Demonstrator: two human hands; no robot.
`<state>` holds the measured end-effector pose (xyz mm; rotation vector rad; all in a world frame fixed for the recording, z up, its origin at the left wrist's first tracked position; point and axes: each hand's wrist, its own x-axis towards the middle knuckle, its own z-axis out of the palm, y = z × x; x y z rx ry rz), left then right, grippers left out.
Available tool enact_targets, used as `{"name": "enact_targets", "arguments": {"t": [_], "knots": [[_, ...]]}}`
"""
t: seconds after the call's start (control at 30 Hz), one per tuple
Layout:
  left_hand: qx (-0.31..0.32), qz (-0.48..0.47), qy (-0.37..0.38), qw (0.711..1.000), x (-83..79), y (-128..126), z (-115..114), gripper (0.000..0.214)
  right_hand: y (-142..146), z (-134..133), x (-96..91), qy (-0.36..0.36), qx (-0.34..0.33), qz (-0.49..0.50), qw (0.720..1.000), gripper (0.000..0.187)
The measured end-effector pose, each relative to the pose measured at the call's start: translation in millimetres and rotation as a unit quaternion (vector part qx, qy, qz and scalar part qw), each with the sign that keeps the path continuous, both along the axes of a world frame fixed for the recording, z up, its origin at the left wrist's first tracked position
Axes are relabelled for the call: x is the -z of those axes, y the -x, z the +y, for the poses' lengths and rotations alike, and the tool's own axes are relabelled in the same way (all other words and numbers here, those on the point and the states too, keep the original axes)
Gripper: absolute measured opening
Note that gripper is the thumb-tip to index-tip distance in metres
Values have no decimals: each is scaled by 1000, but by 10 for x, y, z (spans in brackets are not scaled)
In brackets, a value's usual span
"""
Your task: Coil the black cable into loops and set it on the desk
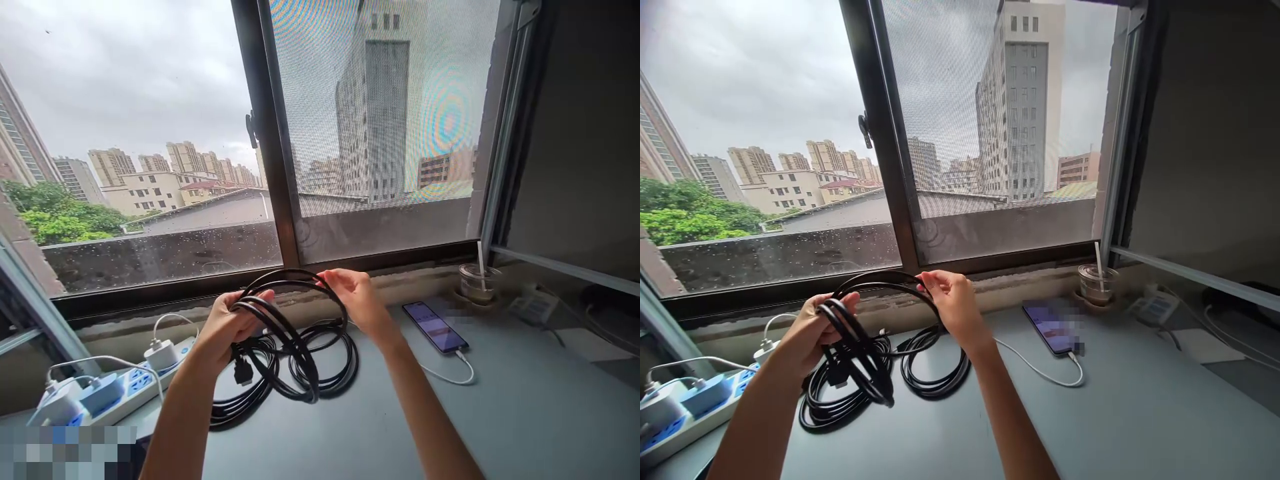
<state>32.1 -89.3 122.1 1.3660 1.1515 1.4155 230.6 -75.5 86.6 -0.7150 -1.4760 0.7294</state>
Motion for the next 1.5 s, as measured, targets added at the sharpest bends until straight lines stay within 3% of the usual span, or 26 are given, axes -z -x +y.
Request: {"name": "enact_targets", "arguments": {"t": [0.07, 0.1, 0.17, 0.3, 0.47, 0.57, 0.63, 0.73, 0.83, 0.93, 1.03, 1.17, 1.3, 1.5], "knots": [[-43, 22, -11, 999, -11, -44, -31, 31, 38, -49, -17, 75, -95, 17, 993, 63], [-69, 34, -21, 997, -12, -64, -41, 32, 57, -93, -38, 93, -111, 13, 989, 69], [-109, 38, -41, 993, -2, -90, -43, 35, 91, -194, -93, 92, -74, -27, 993, 70], [-129, -2, -59, 990, 33, -76, 10, 40, 129, -332, -169, 71, 67, -104, 990, 77], [-105, -68, -56, 991, 8, -29, 3, 38, 119, -396, -160, 66, 51, -139, 987, 98], [-87, -86, -60, 991, -17, -23, -63, 28, 120, -410, -126, 34, 77, -157, 984, 112], [-67, -85, -63, 992, -27, -27, -108, 26, 130, -372, -103, 13, 74, -140, 987, 103], [-39, -76, -70, 994, -31, -45, -144, 37, 148, -243, -80, -7, 52, -83, 995, 69], [-29, -74, -89, 993, -23, -70, -130, 42, 161, -121, -80, -24, 87, -42, 995, 37], [-39, -86, -118, 989, -3, -80, -88, 47, 164, -95, -104, -10, 102, -7, 995, 28], [-45, -95, -131, 986, 21, -81, -43, 52, 160, -150, -141, 31, 11, 54, 998, 30], [4, -76, -107, 991, 65, -111, 23, 56, 160, -211, -175, 93, -119, 108, 983, 43], [42, -11, -92, 995, 129, -156, 118, 54, 168, -203, -163, 169, -218, 140, 951, 48], [27, 113, -67, 991, 246, -99, 283, 56, 162, -230, -171, 186, -330, 210, 901, 39]]}}
